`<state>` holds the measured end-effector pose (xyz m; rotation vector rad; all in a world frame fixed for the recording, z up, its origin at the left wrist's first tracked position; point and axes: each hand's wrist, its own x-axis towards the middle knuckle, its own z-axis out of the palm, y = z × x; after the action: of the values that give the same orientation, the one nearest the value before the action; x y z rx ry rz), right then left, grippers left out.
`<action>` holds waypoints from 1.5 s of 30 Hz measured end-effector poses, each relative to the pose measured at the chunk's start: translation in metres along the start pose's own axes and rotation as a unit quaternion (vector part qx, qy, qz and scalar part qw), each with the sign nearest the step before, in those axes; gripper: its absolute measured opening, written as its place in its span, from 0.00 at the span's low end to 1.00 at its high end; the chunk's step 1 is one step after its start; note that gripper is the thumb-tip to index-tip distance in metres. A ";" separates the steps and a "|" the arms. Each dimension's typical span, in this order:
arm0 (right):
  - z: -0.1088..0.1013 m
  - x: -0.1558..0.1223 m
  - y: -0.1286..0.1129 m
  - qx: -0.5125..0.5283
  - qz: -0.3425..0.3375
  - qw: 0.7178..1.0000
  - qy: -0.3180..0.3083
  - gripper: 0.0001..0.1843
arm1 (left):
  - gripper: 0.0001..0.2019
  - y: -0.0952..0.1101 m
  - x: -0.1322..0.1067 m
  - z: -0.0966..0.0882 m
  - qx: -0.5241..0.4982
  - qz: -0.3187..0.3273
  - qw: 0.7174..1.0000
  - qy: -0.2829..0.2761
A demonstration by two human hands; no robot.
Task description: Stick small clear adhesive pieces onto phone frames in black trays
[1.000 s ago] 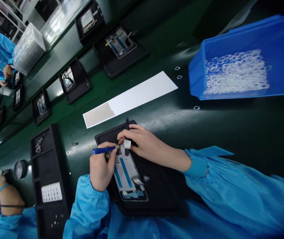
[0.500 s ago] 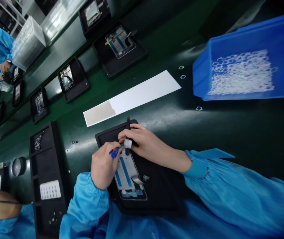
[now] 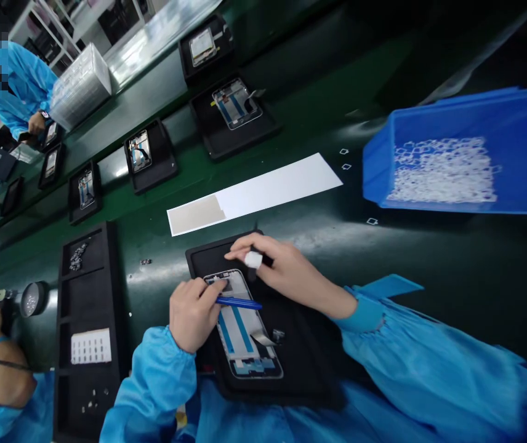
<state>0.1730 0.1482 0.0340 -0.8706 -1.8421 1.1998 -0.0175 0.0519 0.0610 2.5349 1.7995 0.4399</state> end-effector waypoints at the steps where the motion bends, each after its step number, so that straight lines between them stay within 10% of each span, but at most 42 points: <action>1: -0.003 0.000 -0.001 0.038 0.027 0.998 0.037 0.09 | 0.15 0.002 0.000 0.003 0.045 0.016 0.999 -0.013; 8: -0.017 0.006 0.005 0.149 0.150 0.957 0.200 0.28 | 0.16 0.008 0.005 0.006 0.091 0.018 0.993 -0.070; 18: -0.026 0.023 0.018 0.156 0.166 0.956 0.187 0.24 | 0.19 0.007 0.013 -0.004 0.056 -0.019 0.981 -0.185; 28: -0.021 0.075 0.027 -0.009 0.166 0.972 0.166 0.19 | 0.24 -0.034 0.116 0.004 0.093 -0.080 0.966 -0.227; 45: -0.014 0.081 0.037 0.033 0.168 0.970 0.171 0.16 | 0.26 -0.036 0.113 0.015 0.104 -0.054 0.971 -0.207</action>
<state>0.1511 0.2349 0.0218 -1.3006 -1.4058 1.2138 -0.0134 0.1713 0.0664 2.3919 1.8793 -0.2775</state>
